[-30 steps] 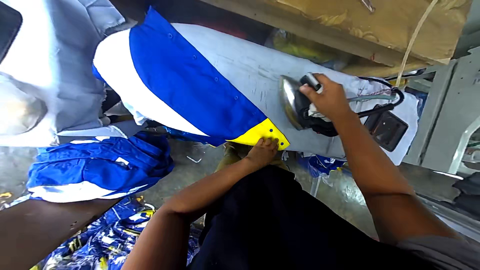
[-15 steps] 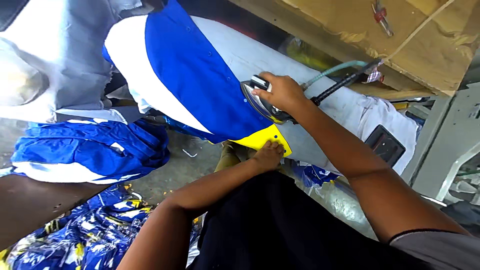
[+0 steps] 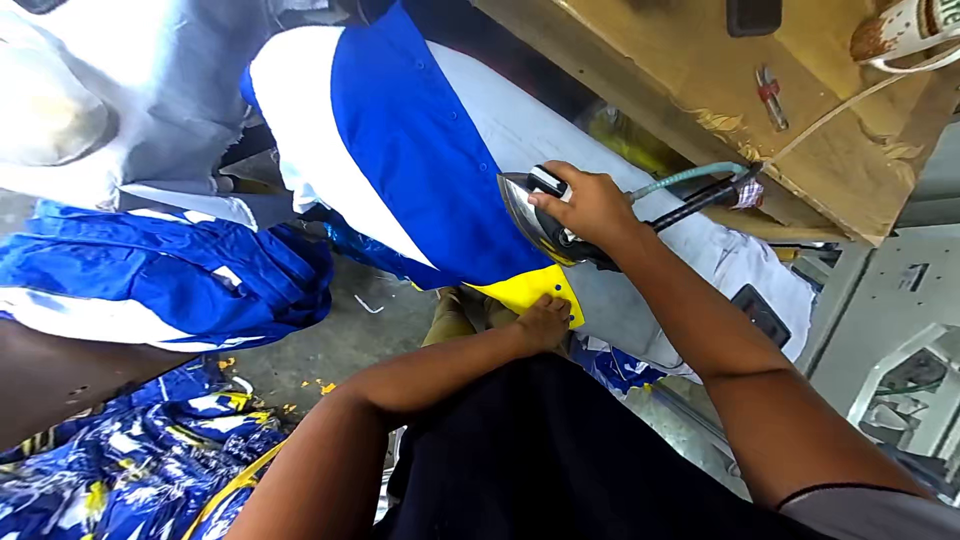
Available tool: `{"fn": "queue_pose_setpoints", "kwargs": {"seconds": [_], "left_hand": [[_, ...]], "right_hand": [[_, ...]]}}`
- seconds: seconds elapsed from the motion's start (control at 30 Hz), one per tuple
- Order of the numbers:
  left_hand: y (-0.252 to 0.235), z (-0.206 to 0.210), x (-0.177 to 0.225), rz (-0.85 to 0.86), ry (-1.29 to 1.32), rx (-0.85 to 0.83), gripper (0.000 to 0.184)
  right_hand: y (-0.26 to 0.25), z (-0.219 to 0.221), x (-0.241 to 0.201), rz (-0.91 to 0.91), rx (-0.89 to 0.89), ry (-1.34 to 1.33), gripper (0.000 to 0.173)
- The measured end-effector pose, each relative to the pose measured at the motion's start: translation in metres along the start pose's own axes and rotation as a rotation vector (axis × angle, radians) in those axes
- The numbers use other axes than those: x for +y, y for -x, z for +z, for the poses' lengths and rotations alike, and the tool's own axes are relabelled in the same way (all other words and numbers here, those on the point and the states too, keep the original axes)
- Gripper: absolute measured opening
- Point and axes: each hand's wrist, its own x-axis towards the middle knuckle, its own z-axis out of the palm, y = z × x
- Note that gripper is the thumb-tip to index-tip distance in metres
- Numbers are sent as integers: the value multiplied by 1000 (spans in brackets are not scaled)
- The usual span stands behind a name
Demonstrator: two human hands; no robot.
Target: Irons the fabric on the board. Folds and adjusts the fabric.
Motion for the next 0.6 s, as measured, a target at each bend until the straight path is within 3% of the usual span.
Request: {"fn": "queue_pose_setpoints", "kwargs": {"seconds": [0.17,0.33,0.6], "left_hand": [[-1,-3,2,-3,-19,-12,42],[-3,-6,4,25,-16,-28,41],[-2,-12,9,12,-20,-82,45]], "right_hand": [[-31,6,-14,49,-86,42,54],[-28,3,-13,35,-136,89,53],[-38,-4,-15,76,-87,115,54]]}}
